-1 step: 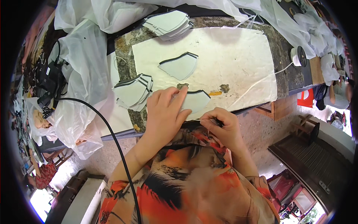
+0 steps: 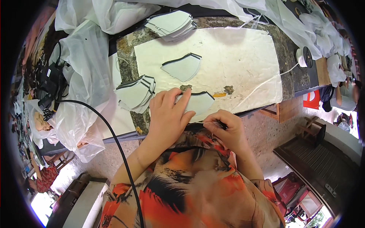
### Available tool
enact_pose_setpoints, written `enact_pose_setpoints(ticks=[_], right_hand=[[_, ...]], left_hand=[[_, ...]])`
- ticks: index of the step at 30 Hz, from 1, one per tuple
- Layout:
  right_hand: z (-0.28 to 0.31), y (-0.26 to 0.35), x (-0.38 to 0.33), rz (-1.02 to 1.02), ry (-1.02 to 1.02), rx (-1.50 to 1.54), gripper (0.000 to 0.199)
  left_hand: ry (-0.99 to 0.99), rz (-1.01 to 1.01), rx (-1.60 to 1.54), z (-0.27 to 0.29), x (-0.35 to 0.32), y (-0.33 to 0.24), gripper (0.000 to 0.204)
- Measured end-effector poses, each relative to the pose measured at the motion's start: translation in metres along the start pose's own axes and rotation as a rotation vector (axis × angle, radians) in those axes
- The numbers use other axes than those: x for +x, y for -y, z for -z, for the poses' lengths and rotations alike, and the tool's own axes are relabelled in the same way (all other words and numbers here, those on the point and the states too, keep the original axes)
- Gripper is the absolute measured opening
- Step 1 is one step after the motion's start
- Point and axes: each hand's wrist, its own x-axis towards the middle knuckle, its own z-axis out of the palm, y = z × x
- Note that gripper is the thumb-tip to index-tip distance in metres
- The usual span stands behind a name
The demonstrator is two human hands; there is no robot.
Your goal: Trimming excess thread and material from shoe upper components using small snips.
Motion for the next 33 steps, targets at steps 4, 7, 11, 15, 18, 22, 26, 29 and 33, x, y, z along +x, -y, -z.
enact_pose_setpoints(ticks=[4, 7, 11, 15, 18, 22, 26, 29, 33], right_hand=[[0.000, -0.004, 0.000, 0.111, 0.022, -0.074, 0.010], [-0.001, -0.007, 0.002, 0.157, 0.028, -0.091, 0.011], [0.000, -0.011, 0.002, 0.135, 0.054, -0.119, 0.016], [0.001, -0.011, 0.001, 0.132, 0.063, -0.110, 0.017], [0.002, -0.013, -0.001, 0.116, 0.075, -0.099, 0.018], [0.000, -0.012, -0.004, 0.080, 0.107, -0.066, 0.019], [-0.001, -0.012, -0.003, 0.080, 0.136, -0.051, 0.019], [-0.002, -0.010, -0.004, 0.064, 0.141, -0.054, 0.019], [-0.002, -0.016, -0.008, 0.072, 0.121, -0.061, 0.018]], left_hand=[[0.051, -0.062, 0.084, -0.003, -0.006, 0.003, 0.052], [0.031, -0.101, 0.119, -0.001, -0.008, 0.003, 0.051], [0.057, -0.129, 0.120, 0.001, -0.005, 0.006, 0.051], [0.022, -0.067, 0.052, -0.004, -0.008, 0.006, 0.052], [0.028, -0.061, 0.055, -0.003, -0.012, 0.004, 0.052], [-0.002, -0.152, 0.040, -0.006, -0.018, 0.005, 0.048], [0.047, -0.179, 0.080, -0.006, -0.020, 0.003, 0.041], [0.059, -0.162, 0.078, -0.006, -0.022, 0.003, 0.042], [0.122, -0.216, 0.057, -0.004, -0.032, 0.001, 0.045]])
